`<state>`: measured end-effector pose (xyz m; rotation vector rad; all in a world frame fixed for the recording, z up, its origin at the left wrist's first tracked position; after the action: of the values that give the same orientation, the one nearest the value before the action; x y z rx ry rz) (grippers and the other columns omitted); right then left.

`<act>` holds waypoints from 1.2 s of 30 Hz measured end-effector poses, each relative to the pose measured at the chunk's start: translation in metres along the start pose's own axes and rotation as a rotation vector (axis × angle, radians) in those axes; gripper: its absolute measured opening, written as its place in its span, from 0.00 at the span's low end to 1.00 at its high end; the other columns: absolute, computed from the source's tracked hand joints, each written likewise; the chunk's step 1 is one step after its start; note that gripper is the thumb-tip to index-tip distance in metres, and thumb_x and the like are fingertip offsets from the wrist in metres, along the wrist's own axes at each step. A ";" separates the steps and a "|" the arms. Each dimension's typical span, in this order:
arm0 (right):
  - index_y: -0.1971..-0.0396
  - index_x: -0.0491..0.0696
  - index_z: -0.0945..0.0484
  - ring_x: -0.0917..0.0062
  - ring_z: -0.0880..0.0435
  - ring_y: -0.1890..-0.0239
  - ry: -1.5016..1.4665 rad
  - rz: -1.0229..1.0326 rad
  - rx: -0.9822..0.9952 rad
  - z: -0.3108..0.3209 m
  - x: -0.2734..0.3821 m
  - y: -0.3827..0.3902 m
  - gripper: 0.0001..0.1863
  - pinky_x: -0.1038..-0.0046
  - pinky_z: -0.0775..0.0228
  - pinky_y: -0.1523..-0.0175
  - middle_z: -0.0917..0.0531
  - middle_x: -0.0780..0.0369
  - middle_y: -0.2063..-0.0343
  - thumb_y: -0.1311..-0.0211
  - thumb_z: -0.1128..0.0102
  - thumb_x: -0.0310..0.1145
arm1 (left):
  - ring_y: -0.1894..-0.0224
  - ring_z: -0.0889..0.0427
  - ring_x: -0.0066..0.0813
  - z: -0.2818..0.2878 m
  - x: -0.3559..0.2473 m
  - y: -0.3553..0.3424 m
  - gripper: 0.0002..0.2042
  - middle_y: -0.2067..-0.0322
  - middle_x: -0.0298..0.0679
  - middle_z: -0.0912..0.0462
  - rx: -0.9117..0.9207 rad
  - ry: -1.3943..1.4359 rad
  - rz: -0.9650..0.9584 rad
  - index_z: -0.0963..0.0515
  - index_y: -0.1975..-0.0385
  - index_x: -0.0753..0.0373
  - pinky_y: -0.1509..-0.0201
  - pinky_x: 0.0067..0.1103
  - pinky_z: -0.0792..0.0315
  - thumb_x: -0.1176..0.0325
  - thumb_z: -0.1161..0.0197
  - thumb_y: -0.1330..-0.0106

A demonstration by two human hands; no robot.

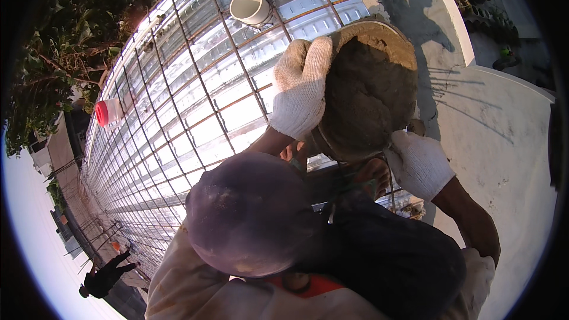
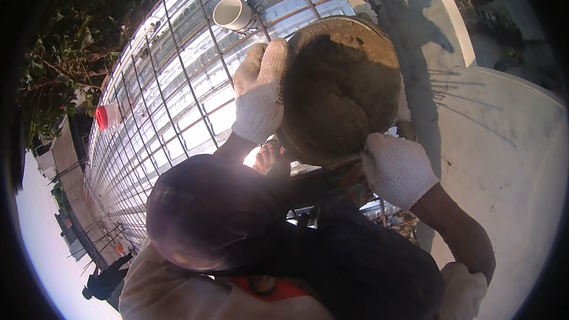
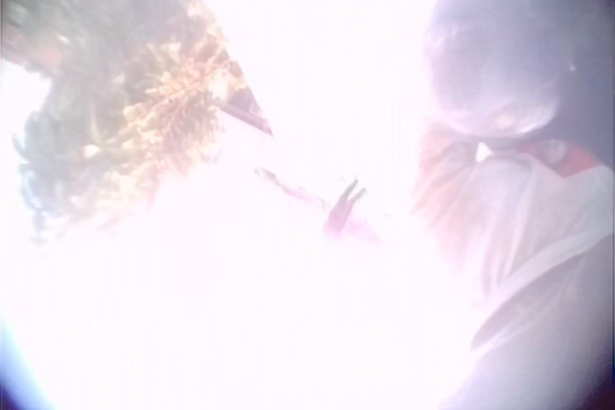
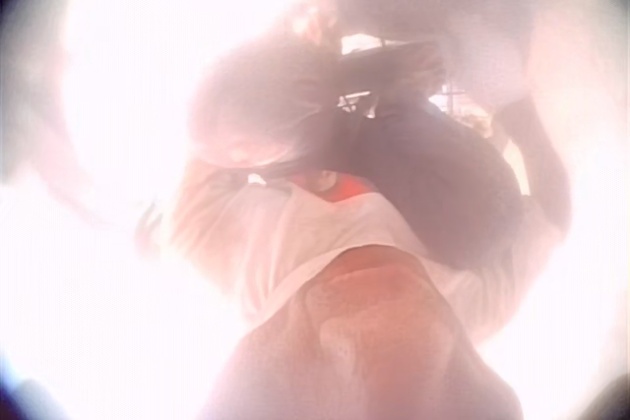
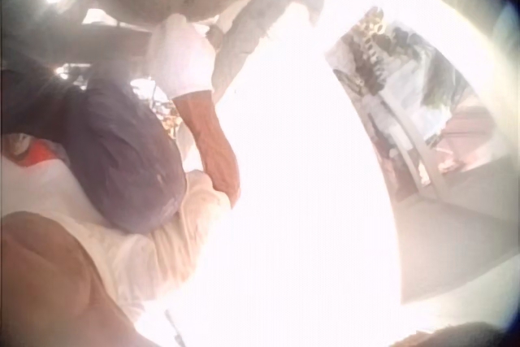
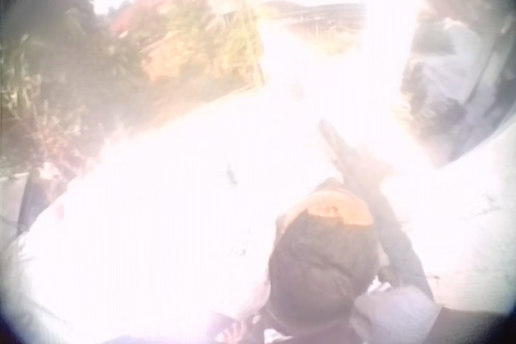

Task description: The person applies cement around a PVC pipe on a metal roof using a trowel. They scoop cement from a bucket and smooth it around the base of the pipe.

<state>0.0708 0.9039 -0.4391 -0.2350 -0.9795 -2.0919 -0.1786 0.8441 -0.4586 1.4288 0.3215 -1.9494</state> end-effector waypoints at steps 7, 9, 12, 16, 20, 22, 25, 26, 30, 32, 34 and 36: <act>0.65 0.42 0.22 0.51 0.11 0.65 -0.200 0.061 -0.031 -0.007 0.010 -0.010 0.13 0.54 0.21 0.59 0.15 0.49 0.72 0.29 0.34 0.37 | 0.66 0.30 0.20 0.001 0.008 -0.007 0.20 0.73 0.34 0.24 -0.043 0.068 -0.015 0.20 0.61 0.70 0.60 0.25 0.30 0.54 0.38 0.19; 0.65 0.41 0.22 0.51 0.12 0.66 -0.270 0.052 -0.016 -0.002 0.010 -0.005 0.12 0.55 0.23 0.61 0.16 0.49 0.73 0.30 0.32 0.36 | 0.66 0.29 0.21 0.003 0.002 -0.006 0.22 0.71 0.36 0.21 -0.031 0.106 0.098 0.18 0.60 0.70 0.59 0.25 0.29 0.51 0.39 0.18; 0.66 0.42 0.21 0.52 0.13 0.68 -0.360 0.005 0.067 0.012 0.014 0.002 0.12 0.57 0.23 0.62 0.17 0.50 0.75 0.30 0.31 0.35 | 0.68 0.33 0.21 0.015 0.012 -0.012 0.24 0.76 0.38 0.27 -0.128 0.098 0.061 0.23 0.67 0.70 0.63 0.27 0.31 0.50 0.39 0.19; 0.66 0.43 0.21 0.53 0.13 0.69 -0.358 0.068 0.029 0.024 0.019 -0.005 0.12 0.58 0.23 0.63 0.17 0.52 0.75 0.31 0.30 0.36 | 0.62 0.29 0.20 0.033 0.060 -0.025 0.26 0.67 0.34 0.21 -0.136 0.453 0.248 0.20 0.58 0.68 0.56 0.25 0.29 0.45 0.44 0.16; 0.69 0.46 0.21 0.56 0.11 0.67 -0.150 0.185 -0.182 0.031 0.011 -0.014 0.13 0.57 0.19 0.59 0.16 0.56 0.72 0.30 0.32 0.39 | 0.63 0.29 0.18 0.043 0.089 -0.016 0.24 0.67 0.31 0.22 -0.086 0.454 0.196 0.20 0.56 0.66 0.57 0.22 0.30 0.47 0.45 0.14; 0.70 0.46 0.22 0.55 0.12 0.68 -0.133 0.174 -0.131 0.035 0.010 -0.021 0.14 0.57 0.18 0.59 0.16 0.55 0.73 0.30 0.32 0.40 | 0.63 0.29 0.18 0.048 0.093 -0.017 0.23 0.68 0.31 0.23 -0.079 0.382 0.195 0.20 0.57 0.66 0.58 0.22 0.30 0.47 0.46 0.14; 0.68 0.45 0.20 0.54 0.12 0.68 -0.217 0.180 -0.003 0.038 -0.001 -0.025 0.14 0.58 0.19 0.60 0.15 0.54 0.73 0.31 0.31 0.40 | 0.64 0.26 0.18 0.051 0.093 -0.018 0.24 0.66 0.31 0.20 -0.057 0.379 0.220 0.21 0.58 0.64 0.59 0.21 0.27 0.45 0.44 0.16; 0.67 0.45 0.19 0.55 0.11 0.68 -0.272 0.185 0.044 0.042 -0.002 -0.026 0.14 0.59 0.19 0.60 0.14 0.54 0.73 0.31 0.30 0.40 | 0.64 0.24 0.18 0.052 0.093 -0.018 0.25 0.65 0.32 0.19 -0.050 0.391 0.236 0.21 0.58 0.63 0.59 0.21 0.26 0.43 0.43 0.17; 0.63 0.42 0.18 0.55 0.10 0.67 -0.418 0.157 0.080 0.065 -0.003 -0.025 0.13 0.59 0.19 0.59 0.13 0.53 0.71 0.33 0.29 0.38 | 0.64 0.32 0.16 0.048 0.090 -0.016 0.22 0.68 0.29 0.26 -0.063 0.381 0.221 0.24 0.61 0.64 0.60 0.20 0.32 0.49 0.49 0.13; 0.57 0.43 0.16 0.62 0.12 0.71 -0.386 0.226 -0.087 0.075 -0.012 -0.030 0.12 0.64 0.21 0.63 0.14 0.55 0.73 0.33 0.29 0.35 | 0.64 0.34 0.16 0.044 0.088 -0.016 0.22 0.68 0.29 0.28 -0.057 0.381 0.243 0.25 0.62 0.63 0.60 0.20 0.34 0.50 0.49 0.13; 0.56 0.42 0.16 0.63 0.13 0.72 -0.444 0.252 -0.219 0.087 -0.016 -0.043 0.12 0.66 0.22 0.63 0.15 0.55 0.73 0.34 0.30 0.33 | 0.64 0.34 0.16 0.047 0.082 -0.015 0.22 0.69 0.29 0.29 -0.066 0.419 0.253 0.25 0.63 0.63 0.60 0.20 0.34 0.50 0.49 0.13; 0.60 0.41 0.18 0.57 0.12 0.70 -0.571 0.204 -0.319 0.108 -0.022 -0.065 0.11 0.63 0.21 0.60 0.15 0.52 0.72 0.36 0.33 0.33 | 0.64 0.35 0.16 0.049 0.082 -0.015 0.21 0.69 0.29 0.29 -0.064 0.391 0.266 0.26 0.63 0.63 0.60 0.20 0.34 0.50 0.49 0.13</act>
<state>0.0211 1.0189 -0.4128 -1.0957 -0.8803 -2.0168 -0.2374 0.7963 -0.5188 1.7120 0.3458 -1.4323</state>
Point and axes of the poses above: each hand's wrist, its own y-axis away from the middle knuckle, its own z-axis out of the back of the hand, x = y × z, the point moved 3 cm from there along -y, towards the middle knuckle
